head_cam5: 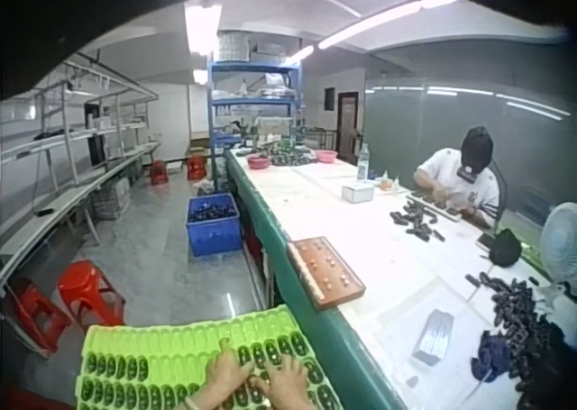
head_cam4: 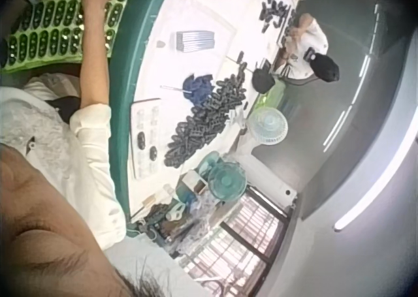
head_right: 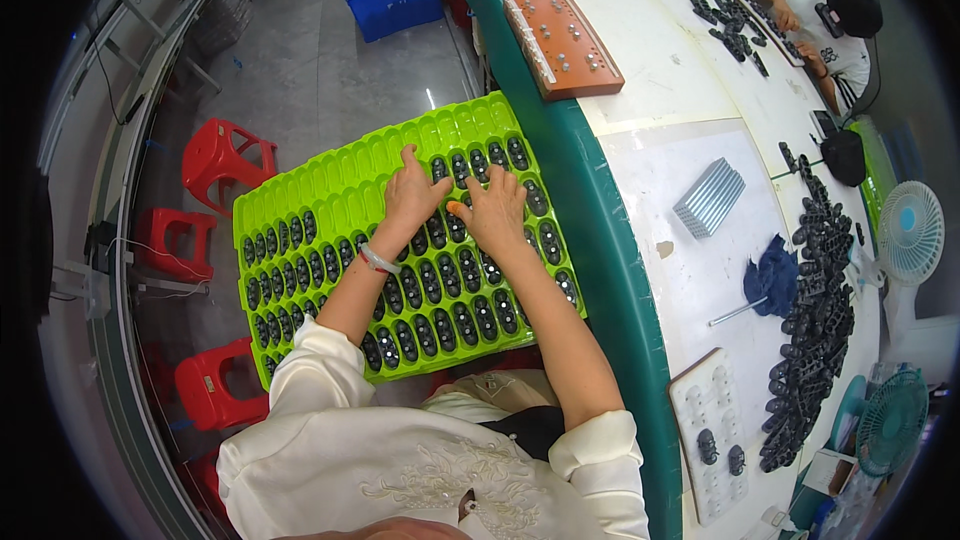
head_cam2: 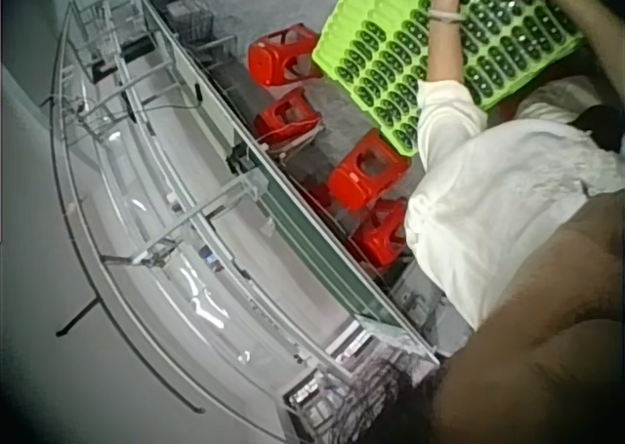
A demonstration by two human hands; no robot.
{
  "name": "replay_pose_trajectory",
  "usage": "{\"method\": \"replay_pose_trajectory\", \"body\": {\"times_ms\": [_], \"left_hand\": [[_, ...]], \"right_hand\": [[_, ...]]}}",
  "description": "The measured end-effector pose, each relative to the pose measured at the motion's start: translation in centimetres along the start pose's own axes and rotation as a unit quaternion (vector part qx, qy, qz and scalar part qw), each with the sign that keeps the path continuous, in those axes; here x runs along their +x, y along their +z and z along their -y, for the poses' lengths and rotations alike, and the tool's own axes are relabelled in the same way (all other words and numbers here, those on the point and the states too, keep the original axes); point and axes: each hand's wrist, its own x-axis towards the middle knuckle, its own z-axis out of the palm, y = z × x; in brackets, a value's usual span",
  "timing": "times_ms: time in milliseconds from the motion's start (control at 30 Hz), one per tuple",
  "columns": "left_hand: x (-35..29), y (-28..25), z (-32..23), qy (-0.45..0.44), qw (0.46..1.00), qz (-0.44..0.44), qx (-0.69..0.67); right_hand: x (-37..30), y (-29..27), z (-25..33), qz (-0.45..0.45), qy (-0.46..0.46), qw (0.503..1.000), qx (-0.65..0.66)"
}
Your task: Manually assembling small plastic components, applying liquid adhesive, and using a pick tool.
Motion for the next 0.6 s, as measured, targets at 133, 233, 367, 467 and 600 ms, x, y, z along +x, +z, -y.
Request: {"method": "replay_pose_trajectory", "body": {"times_ms": [133, 233, 367, 467, 600], "left_hand": [[-0.6, 0.6, 0.1, 0.018, 0.999, -0.009, 0.041], [-0.7, 1.0, 0.0, 0.032, 0.999, 0.005, 0.032], [-1.3, 0.3, -0.4, 0.09, 0.995, -0.013, 0.048], [-3.5, -1.7, -6.2, 0.24, 0.965, 0.008, -0.102], [-9.0, -0.6, -19.4, 0.521, 0.804, 0.185, -0.221]], "right_hand": [[-0.9, -0.6, 0.5, -0.016, 0.001, 1.0, 0.011], [-2.4, -1.9, 0.6, -0.094, 0.001, 0.996, 0.01], [-6.8, -6.4, 3.7, -0.045, 0.011, 0.999, 0.029], [-14.2, -13.8, 7.6, 0.028, -0.029, 0.996, 0.084], [-24.4, -21.1, 4.9, 0.042, 0.11, 0.983, 0.14]]}}
